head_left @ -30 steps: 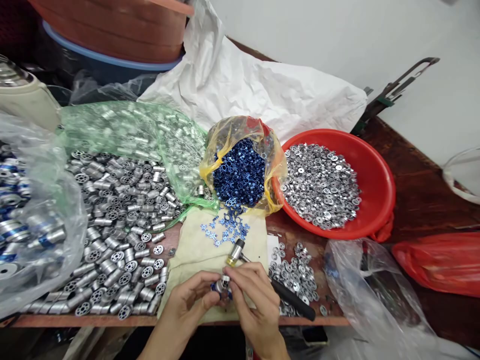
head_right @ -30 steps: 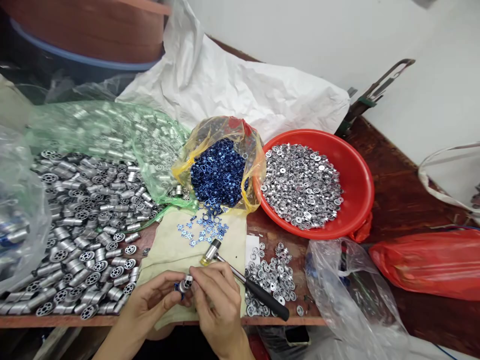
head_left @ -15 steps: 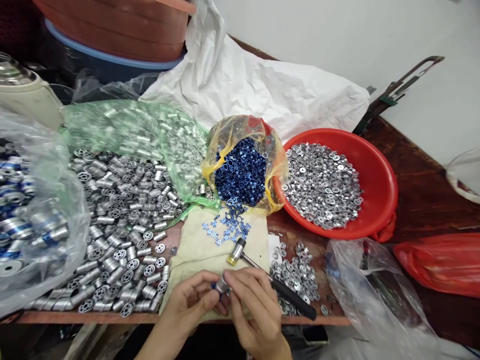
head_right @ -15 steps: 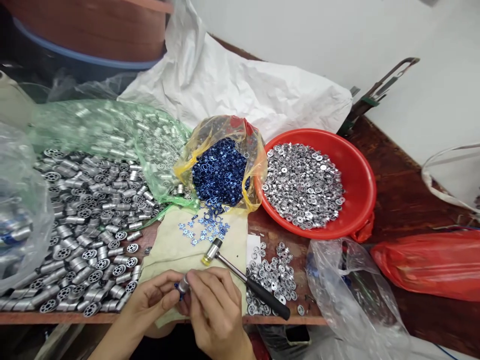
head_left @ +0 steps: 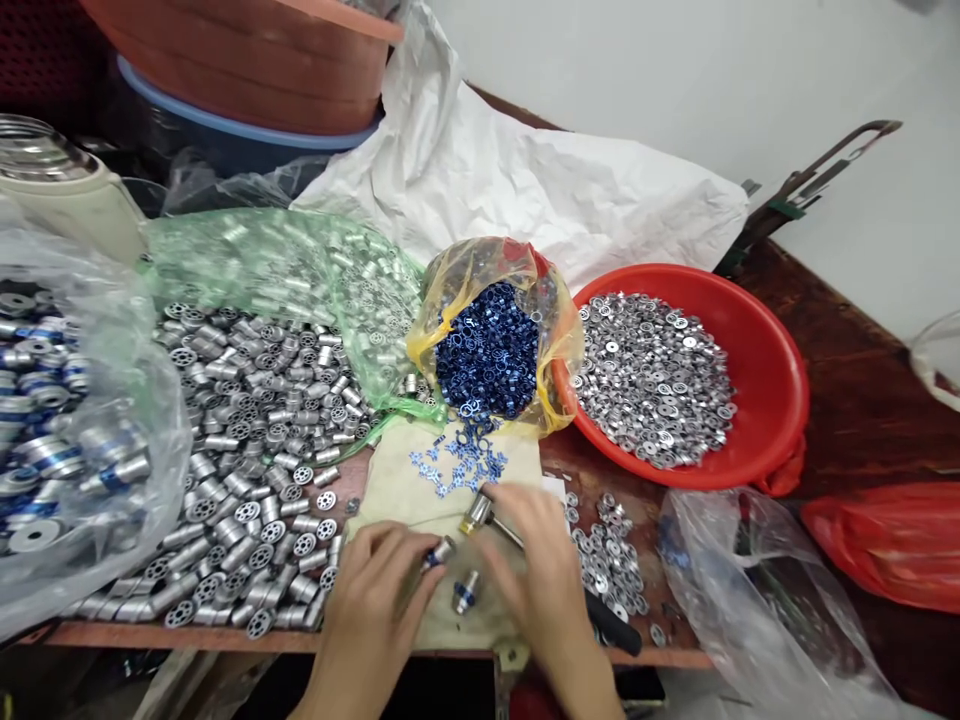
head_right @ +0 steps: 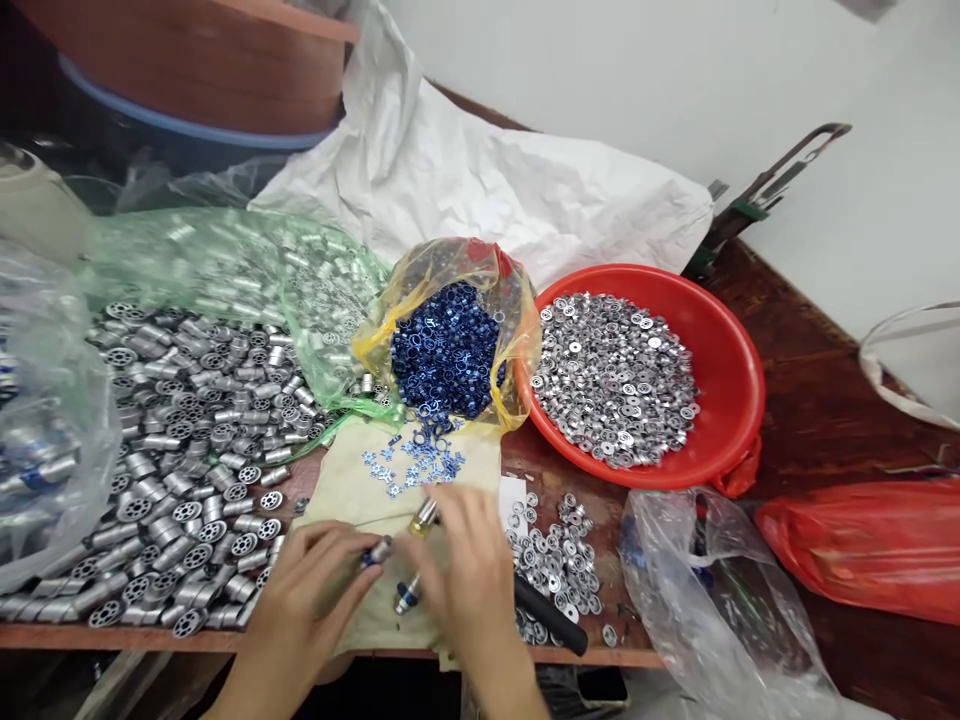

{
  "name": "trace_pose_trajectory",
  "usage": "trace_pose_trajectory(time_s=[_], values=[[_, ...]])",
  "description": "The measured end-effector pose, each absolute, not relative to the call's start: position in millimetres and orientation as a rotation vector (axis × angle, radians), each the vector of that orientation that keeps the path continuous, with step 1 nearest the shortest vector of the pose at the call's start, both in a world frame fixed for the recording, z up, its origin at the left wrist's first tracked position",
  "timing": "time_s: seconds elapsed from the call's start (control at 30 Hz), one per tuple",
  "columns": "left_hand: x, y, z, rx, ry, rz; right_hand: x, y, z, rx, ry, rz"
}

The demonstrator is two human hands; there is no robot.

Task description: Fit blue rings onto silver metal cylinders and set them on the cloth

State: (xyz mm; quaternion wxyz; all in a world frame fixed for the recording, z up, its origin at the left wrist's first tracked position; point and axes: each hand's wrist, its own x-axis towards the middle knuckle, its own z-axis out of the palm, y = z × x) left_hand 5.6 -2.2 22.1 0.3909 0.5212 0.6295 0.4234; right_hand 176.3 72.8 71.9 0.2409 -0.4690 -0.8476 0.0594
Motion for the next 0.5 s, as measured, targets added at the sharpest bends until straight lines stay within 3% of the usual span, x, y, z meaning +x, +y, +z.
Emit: trace_pose_trajectory(time_s=[0.17, 0.27, 0.5], values=[[-33, 28, 25, 2.051, 2.012, 0.852, 170, 144, 56, -1.574, -2.406, 0.009], [-74, 62, 37, 2.022, 2.298, 0.591, 164, 155, 50, -1.575, -2.451, -0.012], [-95, 100, 42, 1.977, 2.406, 0.513, 164, 152, 49, -1.565, -2.439, -0.015]])
